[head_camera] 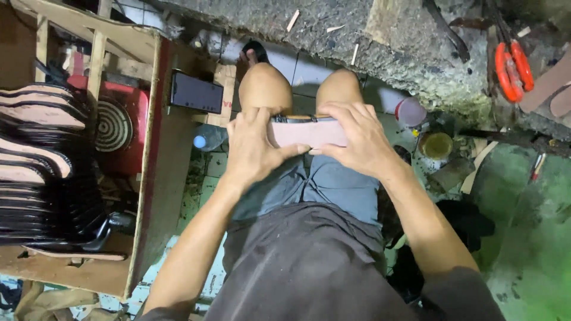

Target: Assembling a sandal by attaching straps to the sole, hammering them into place, and trimming excess material.

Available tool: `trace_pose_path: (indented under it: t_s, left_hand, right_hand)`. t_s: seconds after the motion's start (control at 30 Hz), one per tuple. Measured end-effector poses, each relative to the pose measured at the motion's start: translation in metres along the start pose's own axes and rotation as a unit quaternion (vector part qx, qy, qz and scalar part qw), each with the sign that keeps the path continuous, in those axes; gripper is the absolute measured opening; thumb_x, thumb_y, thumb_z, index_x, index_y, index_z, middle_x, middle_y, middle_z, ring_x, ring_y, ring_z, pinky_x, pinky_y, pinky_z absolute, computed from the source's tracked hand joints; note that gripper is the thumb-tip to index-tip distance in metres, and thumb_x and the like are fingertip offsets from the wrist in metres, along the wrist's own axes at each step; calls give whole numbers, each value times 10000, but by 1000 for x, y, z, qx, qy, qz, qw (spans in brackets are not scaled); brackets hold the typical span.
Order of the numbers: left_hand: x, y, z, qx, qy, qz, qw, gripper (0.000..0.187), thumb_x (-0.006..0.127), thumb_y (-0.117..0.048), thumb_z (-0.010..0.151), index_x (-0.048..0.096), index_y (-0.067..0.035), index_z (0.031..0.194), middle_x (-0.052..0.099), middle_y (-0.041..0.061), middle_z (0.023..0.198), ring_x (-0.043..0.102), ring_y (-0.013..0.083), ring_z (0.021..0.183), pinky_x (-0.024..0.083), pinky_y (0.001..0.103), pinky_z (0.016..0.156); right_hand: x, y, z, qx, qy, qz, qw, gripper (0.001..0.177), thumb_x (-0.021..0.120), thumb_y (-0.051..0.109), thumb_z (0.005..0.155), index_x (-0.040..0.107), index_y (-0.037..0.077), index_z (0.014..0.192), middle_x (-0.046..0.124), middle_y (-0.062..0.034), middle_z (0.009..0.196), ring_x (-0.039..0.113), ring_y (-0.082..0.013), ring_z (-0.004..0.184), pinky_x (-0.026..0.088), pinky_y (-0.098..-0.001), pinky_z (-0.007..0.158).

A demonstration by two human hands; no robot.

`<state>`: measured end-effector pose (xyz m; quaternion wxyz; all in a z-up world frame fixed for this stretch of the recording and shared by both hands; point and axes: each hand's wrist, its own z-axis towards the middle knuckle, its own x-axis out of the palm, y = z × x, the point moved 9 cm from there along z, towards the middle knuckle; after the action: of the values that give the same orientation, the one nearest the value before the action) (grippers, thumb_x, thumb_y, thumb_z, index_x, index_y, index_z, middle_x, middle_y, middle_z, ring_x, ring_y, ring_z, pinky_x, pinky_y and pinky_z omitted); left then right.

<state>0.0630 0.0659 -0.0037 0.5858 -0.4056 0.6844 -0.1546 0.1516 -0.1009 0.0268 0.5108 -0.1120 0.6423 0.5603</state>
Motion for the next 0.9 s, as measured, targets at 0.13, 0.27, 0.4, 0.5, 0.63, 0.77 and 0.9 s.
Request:
trace_pose_path:
  t_s: [0.13,0.27,0.4,0.5,0.63,0.77,0.9]
  left_hand:
    - [5,-2,-4,-2,-54,0,999,871,924,-598,573,574,-141,1227,551,65,1097,525,317,1064,283,506,1088]
    - [16,-8,-13,-6,-91,25,995,799,883,-631,596,561,-171,1164,510,50,1057,507,313,1037,304,520,1035]
    - [14,-17,-13,10,-167,27,985,702,881,-563,591,568,-172,1083,470,32,980,499,305,976,341,504,984]
    - [17,-18,-23,10,-195,50,979,649,876,-540,612,572,-168,1048,459,31,964,499,298,948,366,491,943]
    - [18,-27,-37,29,-204,153,966,662,891,-581,511,583,-155,914,473,80,909,523,334,887,405,492,816]
    - [5,-43,-35,73,-169,117,976,699,915,-506,481,656,-140,1017,537,105,954,570,347,900,425,458,813]
    - [15,-38,-34,75,-188,129,971,591,881,-512,543,664,-205,999,589,52,913,599,318,844,423,464,772]
  right_hand:
    - [-8,-6,-10,12,-34,31,999,610,882,273,780,652,112,1322,655,-86,1232,630,-293,1040,473,-365,863]
    - [-11,7,-3,1,-61,-8,998,603,915,397,741,705,123,1236,667,-55,1148,627,-276,963,492,-362,832]
    - [-7,-6,-3,84,-69,-28,994,523,908,434,718,747,160,1135,680,-26,1034,600,-273,926,456,-373,814]
    - [5,-20,-10,157,-53,11,986,478,920,436,688,755,194,1065,649,-1,964,575,-271,930,436,-387,823]
    - [16,-32,-18,230,21,4,973,488,879,647,614,748,277,905,600,35,870,549,-285,955,396,-499,836]
    - [13,-24,-11,157,9,61,986,477,925,494,620,746,220,968,647,-36,881,605,-333,894,474,-427,779]
    - [18,-26,-7,182,31,82,979,458,913,436,655,739,188,998,730,-64,977,662,-369,939,508,-469,809]
